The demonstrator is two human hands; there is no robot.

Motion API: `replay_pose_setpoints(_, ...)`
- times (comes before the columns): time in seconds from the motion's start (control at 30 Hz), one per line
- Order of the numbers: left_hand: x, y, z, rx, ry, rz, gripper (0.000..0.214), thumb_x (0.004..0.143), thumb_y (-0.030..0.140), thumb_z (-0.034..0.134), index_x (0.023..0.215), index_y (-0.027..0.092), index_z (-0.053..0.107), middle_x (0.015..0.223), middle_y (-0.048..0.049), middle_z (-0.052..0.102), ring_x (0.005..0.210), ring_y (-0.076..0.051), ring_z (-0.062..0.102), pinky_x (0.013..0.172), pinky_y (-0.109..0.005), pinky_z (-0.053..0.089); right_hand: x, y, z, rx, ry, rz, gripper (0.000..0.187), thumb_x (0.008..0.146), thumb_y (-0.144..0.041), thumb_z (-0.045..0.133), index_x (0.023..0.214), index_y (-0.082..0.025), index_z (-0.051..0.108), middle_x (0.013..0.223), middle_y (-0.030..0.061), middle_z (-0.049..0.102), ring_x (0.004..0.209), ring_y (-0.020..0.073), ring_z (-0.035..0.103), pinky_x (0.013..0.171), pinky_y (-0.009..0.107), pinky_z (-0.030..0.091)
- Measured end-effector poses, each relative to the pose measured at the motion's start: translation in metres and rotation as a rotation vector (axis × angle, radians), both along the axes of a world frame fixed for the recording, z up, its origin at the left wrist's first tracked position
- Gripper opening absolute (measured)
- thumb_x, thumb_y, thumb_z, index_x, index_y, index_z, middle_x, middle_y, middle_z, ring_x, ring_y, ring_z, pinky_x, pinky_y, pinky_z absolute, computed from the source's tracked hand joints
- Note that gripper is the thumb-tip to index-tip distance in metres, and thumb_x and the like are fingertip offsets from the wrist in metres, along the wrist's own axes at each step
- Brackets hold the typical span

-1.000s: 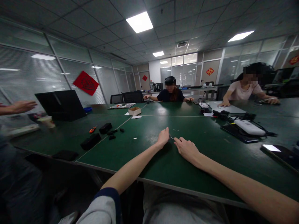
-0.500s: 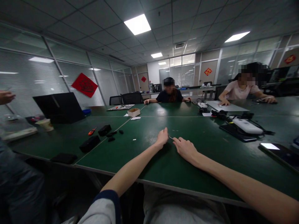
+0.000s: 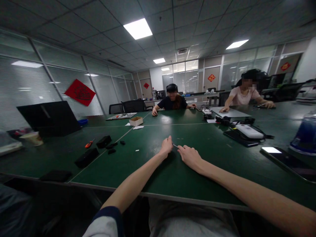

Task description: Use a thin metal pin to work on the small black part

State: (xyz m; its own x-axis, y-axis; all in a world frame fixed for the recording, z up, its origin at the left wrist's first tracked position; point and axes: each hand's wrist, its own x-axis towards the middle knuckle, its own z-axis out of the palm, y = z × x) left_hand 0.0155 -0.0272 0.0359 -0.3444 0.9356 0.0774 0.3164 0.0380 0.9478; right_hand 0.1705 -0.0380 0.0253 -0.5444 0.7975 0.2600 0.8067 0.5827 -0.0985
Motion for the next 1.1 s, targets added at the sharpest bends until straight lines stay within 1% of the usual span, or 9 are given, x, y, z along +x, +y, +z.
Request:
replay_pose_setpoints(0.1,0.003,0.0,-0.007,0.019,0.014,-0.026,0.049,0.087,0.058,0.035,0.072,0.014,0.052,0.052,-0.0021,0.049,0.044,-0.012,0.044,0.045,-0.021,0.031,0.016,0.023,0.004,-0.039,0.026,-0.089,0.044,0.097,-0.042,0.022,0.114,-0.018,0.054,0.095,0.0123,0.06,0.079,0.0204,0.062,0.064,0.029,0.046)
replay_pose_setpoints(0.17,0.003,0.003,-0.013,0.029,-0.016,-0.077,0.049,0.086,0.059,0.034,0.075,0.014,0.05,0.052,-0.0008,0.048,0.043,-0.01,0.042,0.043,-0.02,0.029,0.033,0.04,0.006,-0.031,0.039,-0.134,0.043,0.097,-0.038,0.021,0.112,-0.015,0.055,0.093,0.0142,0.061,0.076,0.0209,0.062,0.061,0.03,0.046)
replay_pose_setpoints(0.23,0.001,0.008,-0.018,-0.024,-0.094,-0.112,0.049,0.086,0.061,0.03,0.079,0.016,0.047,0.05,0.0024,0.042,0.037,-0.009,0.036,0.039,-0.019,0.025,0.048,0.05,0.005,-0.025,0.056,-0.136,0.042,0.097,-0.039,0.023,0.113,-0.016,0.054,0.093,0.0127,0.061,0.074,0.0192,0.062,0.061,0.028,0.046)
replay_pose_setpoints(0.27,-0.001,0.01,-0.02,-0.052,-0.141,-0.127,0.049,0.086,0.062,0.028,0.08,0.017,0.045,0.048,0.0041,0.039,0.035,-0.008,0.032,0.038,-0.018,0.022,0.053,0.052,0.003,-0.027,0.086,-0.107,0.041,0.097,-0.039,0.025,0.116,-0.018,0.054,0.094,0.0117,0.061,0.074,0.018,0.062,0.06,0.027,0.046)
replay_pose_setpoints(0.37,-0.006,0.015,-0.021,-0.084,-0.26,-0.181,0.049,0.083,0.066,0.028,0.081,0.019,0.041,0.046,0.0071,0.032,0.033,-0.006,0.024,0.037,-0.017,0.017,0.053,0.048,-0.004,-0.006,0.115,-0.01,0.04,0.096,-0.041,0.026,0.12,-0.021,0.052,0.097,0.0089,0.06,0.073,0.0157,0.061,0.059,0.025,0.045)
replay_pose_setpoints(0.5,-0.009,0.014,-0.023,-0.045,-0.323,-0.231,0.051,0.08,0.069,0.029,0.082,0.019,0.04,0.046,0.0065,0.034,0.033,-0.006,0.023,0.036,-0.016,0.015,0.036,0.03,-0.005,0.08,0.113,0.124,0.04,0.096,-0.042,0.026,0.12,-0.024,0.052,0.102,0.0067,0.058,0.077,0.0149,0.06,0.064,0.025,0.045)
replay_pose_setpoints(0.63,-0.009,0.016,-0.025,-0.057,-0.352,-0.249,0.053,0.079,0.071,0.028,0.082,0.019,0.04,0.045,0.0068,0.033,0.032,-0.006,0.022,0.036,-0.016,0.014,0.027,0.017,-0.002,0.101,0.108,0.255,0.039,0.095,-0.041,0.028,0.12,-0.024,0.053,0.102,0.0054,0.059,0.078,0.0146,0.06,0.068,0.026,0.046)
replay_pose_setpoints(0.9,-0.01,0.014,-0.023,-0.044,-0.344,-0.26,0.055,0.076,0.073,0.033,0.083,0.019,0.04,0.047,0.0064,0.034,0.033,-0.006,0.025,0.035,-0.016,0.015,0.028,0.014,-0.002,0.139,0.106,0.27,0.038,0.095,-0.039,0.029,0.119,-0.024,0.054,0.102,0.0055,0.059,0.08,0.0152,0.06,0.073,0.026,0.045)
replay_pose_setpoints(1.1,-0.008,0.013,-0.024,-0.03,-0.299,-0.275,0.053,0.078,0.072,0.032,0.083,0.019,0.04,0.047,0.0069,0.033,0.032,-0.006,0.024,0.035,-0.016,0.016,0.029,0.017,-0.004,0.186,0.111,0.295,0.037,0.095,-0.039,0.03,0.119,-0.026,0.055,0.099,0.005,0.06,0.077,0.0148,0.06,0.07,0.026,0.045)
